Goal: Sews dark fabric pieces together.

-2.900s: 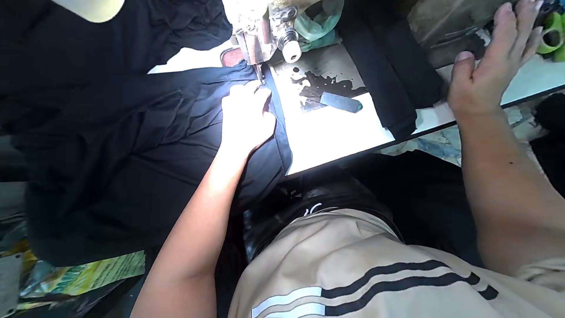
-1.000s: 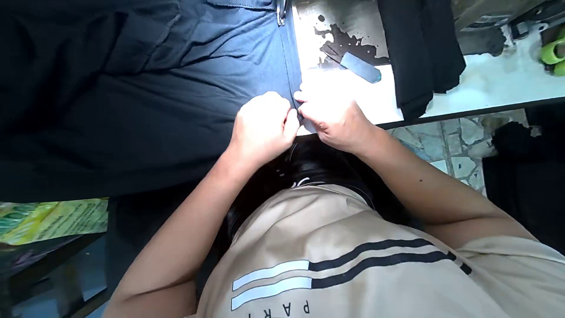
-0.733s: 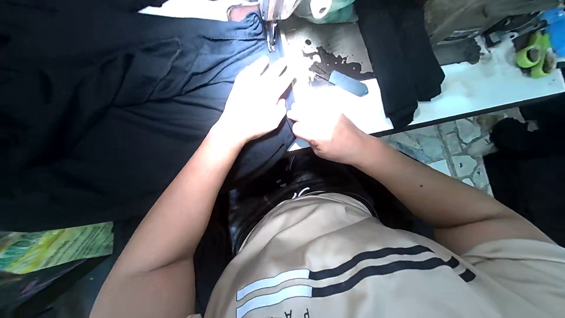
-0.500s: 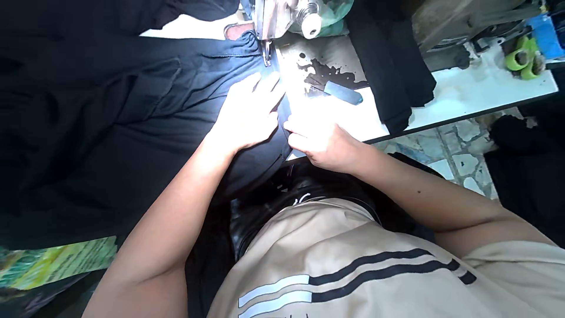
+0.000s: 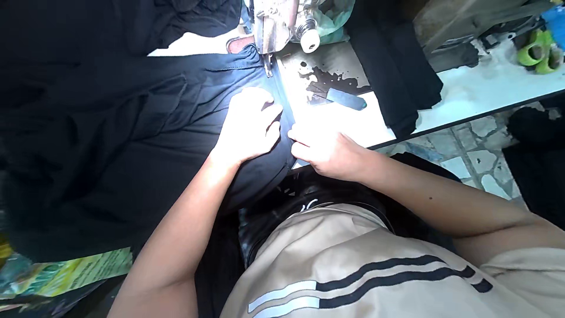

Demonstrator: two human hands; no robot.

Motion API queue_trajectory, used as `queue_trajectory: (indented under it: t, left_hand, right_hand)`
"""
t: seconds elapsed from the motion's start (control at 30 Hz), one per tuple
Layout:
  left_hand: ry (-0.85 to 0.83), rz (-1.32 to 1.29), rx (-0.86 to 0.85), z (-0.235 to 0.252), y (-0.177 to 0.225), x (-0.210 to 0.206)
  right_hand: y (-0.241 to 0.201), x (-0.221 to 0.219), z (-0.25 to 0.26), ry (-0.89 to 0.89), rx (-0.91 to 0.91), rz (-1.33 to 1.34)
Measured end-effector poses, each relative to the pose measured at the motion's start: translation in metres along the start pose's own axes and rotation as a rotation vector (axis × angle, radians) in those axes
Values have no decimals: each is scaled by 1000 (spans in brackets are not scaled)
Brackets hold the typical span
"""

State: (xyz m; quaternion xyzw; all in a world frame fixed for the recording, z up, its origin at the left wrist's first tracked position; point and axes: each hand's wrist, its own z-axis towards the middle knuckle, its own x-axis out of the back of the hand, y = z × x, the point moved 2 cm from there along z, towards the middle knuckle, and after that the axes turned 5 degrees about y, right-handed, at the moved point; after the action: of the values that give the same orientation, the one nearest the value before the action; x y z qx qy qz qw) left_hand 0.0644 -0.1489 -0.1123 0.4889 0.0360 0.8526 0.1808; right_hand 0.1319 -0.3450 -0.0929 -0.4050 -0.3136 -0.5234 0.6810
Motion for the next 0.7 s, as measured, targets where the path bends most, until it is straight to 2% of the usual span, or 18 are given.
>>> queue_trajectory:
  t: [0.43,0.7]
  left_hand:
    - [-25,49,32,14,-15,-1]
    - [-75,62,131,28,-26,-3]
  right_hand:
    - [17,-7,11,-24,-75,-53]
    - [35,-12,24,-57,-165,-13]
